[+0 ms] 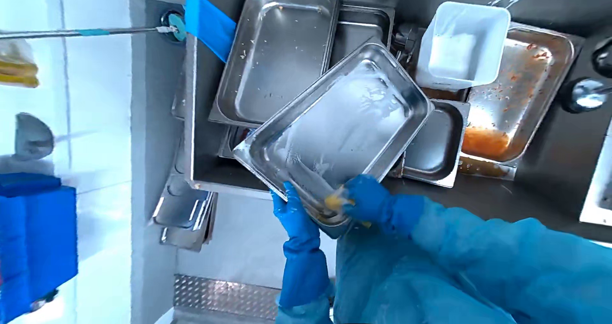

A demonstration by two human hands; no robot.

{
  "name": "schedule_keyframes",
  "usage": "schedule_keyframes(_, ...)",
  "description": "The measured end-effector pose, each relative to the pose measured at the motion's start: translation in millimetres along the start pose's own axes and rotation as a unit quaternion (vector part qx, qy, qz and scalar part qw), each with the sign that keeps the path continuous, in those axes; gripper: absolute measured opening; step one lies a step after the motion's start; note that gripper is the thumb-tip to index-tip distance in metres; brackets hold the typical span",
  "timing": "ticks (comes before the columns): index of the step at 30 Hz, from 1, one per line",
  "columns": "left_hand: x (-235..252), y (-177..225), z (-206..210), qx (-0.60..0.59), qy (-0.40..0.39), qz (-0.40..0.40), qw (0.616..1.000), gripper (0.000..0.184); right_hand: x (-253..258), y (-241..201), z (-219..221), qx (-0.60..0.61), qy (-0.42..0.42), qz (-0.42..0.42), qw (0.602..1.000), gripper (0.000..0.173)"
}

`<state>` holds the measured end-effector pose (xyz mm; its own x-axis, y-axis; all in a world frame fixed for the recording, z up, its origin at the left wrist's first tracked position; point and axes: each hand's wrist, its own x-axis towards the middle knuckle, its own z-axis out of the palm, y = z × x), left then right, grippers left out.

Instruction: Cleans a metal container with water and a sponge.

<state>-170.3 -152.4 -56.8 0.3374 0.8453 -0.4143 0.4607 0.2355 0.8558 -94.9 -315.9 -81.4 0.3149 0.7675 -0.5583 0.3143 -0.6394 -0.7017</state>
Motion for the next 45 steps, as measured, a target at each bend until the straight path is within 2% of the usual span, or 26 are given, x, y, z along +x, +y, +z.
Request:
schedule_keyframes(1,-2,2,5,-0.005,0.008,-0.002,1.0,0.046,1,8,-32,-0.047,-0.051,0.062,0.996,0.04)
schedule_keyframes(2,-3,3,6,-0.004,0.012,0.0,1.0,0.047,12,13,-70,-0.091,-0.155,0.165,0.97,0.044)
schedule_keyframes(3,-3,4,6,0.003,0.013,0.005,1.0,0.047,11,69,-63,-0.096,0.01,0.099,0.99,0.04)
schedule_keyframes(4,-3,4,6,0.01,0.014,0.014,1.0,0.047,17,120,-69,-0.096,0.096,0.078,0.988,0.04)
schedule_keyframes(6,-2,4,7,0.023,0.02,0.033,0.999,0.044,24,186,-108,-0.124,0.122,0.159,0.972,0.046)
schedule_keyframes(7,-2,5,5,0.03,0.023,0.037,0.999,0.043,23,198,-123,-0.136,0.114,0.208,0.962,0.048)
schedule_keyframes(8,-3,7,3,0.038,0.022,0.035,0.998,0.044,22,193,-129,-0.137,0.104,0.238,0.956,0.048)
schedule_keyframes(10,-2,12,4,0.052,0.02,0.025,0.998,0.047,16,136,-113,-0.077,0.092,0.237,0.964,0.045)
schedule_keyframes(14,-9,7,1,0.033,0.014,0.006,0.999,0.047,32,4,-18,0.064,0.092,0.059,0.992,0.04)
schedule_keyframes(16,-7,7,3,0.008,0.002,0.007,1.0,0.045,68,-10,-7,0.062,0.114,-0.056,0.99,0.04)
schedule_keyframes(18,-7,7,1,-0.007,-0.008,0.012,1.0,0.045,99,14,-14,0.045,0.187,-0.098,0.976,0.041)
schedule_keyframes(19,-4,6,2,-0.009,-0.003,0.014,1.0,0.044,113,35,-22,0.05,0.244,-0.072,0.966,0.042)
schedule_keyframes(22,-1,0,7,0.032,0.025,0.008,0.999,0.046,146,79,-67,0.097,0.396,0.131,0.904,0.046)
schedule_keyframes(24,-1,-4,3,0.065,0.022,-0.007,0.998,0.057,153,61,-74,0.124,0.42,0.186,0.879,0.048)
schedule_keyframes(25,0,-5,2,0.081,0.015,-0.012,0.997,0.064,153,35,-68,0.131,0.403,0.161,0.891,0.049)
schedule_keyframes(27,-4,-6,-3,0.116,0.01,-0.011,0.993,0.065,150,-30,-35,0.136,0.381,0.011,0.915,0.044)
schedule_keyframes(29,-8,-7,-1,0.147,0.015,0.017,0.989,0.054,161,-71,-13,0.09,0.414,-0.202,0.883,0.032)
schedule_keyframes(31,-7,-5,-3,0.158,0.017,0.031,0.987,0.062,185,-74,-19,0.03,0.435,-0.331,0.837,0.026)
schedule_keyframes(33,-1,3,-5,0.157,0.014,0.025,0.987,0.077,198,-52,-47,-0.062,0.453,-0.359,0.814,0.022)
schedule_keyframes(34,1,5,-4,0.157,0.013,0.022,0.987,0.08,200,-33,-61,-0.101,0.463,-0.344,0.811,0.021)
schedule_keyframes(36,9,6,-4,0.152,-0.003,0.022,0.988,0.083,194,8,-91,-0.133,0.443,-0.267,0.845,0.025)
schedule_keyframes(37,12,3,-3,0.143,-0.015,0.024,0.989,0.083,190,31,-109,-0.131,0.425,-0.208,0.871,0.026)
schedule_keyframes(39,13,-7,-3,0.125,-0.021,0.037,0.991,0.081,202,90,-139,-0.121,0.423,-0.064,0.896,0.03)
schedule_keyframes(41,7,-18,-2,0.105,-0.001,0.05,0.993,0.075,215,145,-181,-0.085,0.407,0.102,0.904,0.04)
schedule_keyframes(43,-3,-18,4,0.091,0.004,0.04,0.995,0.074,221,177,-215,-0.102,0.374,0.138,0.912,0.042)
schedule_keyframes(45,-9,-20,8,0.07,0.037,0.036,0.996,0.076,219,186,-223,-0.184,0.327,0.096,0.922,0.043)
